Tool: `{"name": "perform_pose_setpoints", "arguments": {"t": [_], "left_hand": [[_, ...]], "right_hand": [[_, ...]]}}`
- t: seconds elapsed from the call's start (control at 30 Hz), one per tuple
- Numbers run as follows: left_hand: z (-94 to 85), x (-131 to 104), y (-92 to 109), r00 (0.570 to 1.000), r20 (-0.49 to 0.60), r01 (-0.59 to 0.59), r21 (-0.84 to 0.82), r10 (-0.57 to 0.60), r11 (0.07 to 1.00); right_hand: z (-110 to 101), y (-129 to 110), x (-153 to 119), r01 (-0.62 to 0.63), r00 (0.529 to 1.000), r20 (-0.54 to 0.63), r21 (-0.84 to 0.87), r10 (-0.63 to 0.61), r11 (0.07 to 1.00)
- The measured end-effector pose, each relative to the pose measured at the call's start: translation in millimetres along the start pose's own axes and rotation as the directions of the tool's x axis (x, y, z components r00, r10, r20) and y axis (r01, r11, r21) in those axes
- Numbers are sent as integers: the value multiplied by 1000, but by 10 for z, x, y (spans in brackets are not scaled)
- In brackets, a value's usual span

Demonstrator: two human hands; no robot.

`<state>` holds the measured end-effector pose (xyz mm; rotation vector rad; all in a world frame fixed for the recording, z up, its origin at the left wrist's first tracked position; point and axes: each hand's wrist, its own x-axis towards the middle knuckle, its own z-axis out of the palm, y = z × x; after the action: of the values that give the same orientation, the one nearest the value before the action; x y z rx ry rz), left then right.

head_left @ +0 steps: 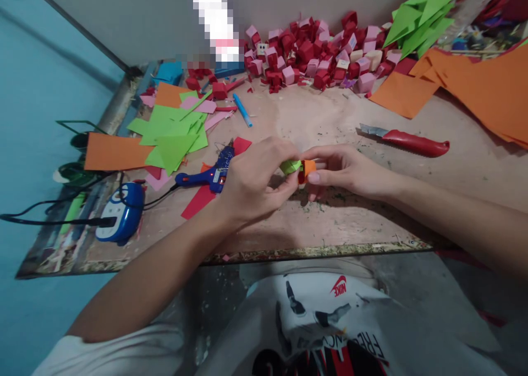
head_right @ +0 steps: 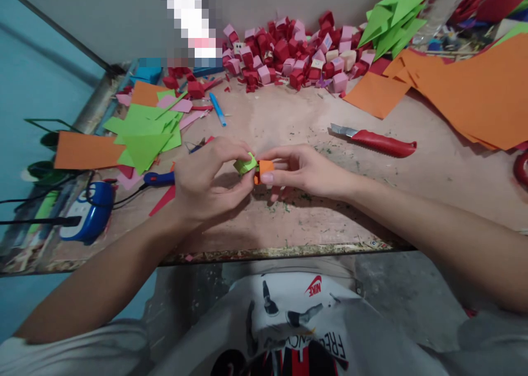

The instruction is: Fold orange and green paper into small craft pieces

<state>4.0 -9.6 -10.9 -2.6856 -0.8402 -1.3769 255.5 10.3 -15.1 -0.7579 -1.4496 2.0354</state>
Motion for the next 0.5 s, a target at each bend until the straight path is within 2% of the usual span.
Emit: {"name": "perform_pose_setpoints", "arguments": {"t": [0.33,0.5], "left_hand": [[11,-1,4,998,16,-56,19,56,998],[23,-16,-2,999,4,-32,18,32,999]], "right_hand": [[34,-21,5,8,999,-34,11,-8,1000],[38,-16,5,14,999,-38,18,-13,1000]]}}
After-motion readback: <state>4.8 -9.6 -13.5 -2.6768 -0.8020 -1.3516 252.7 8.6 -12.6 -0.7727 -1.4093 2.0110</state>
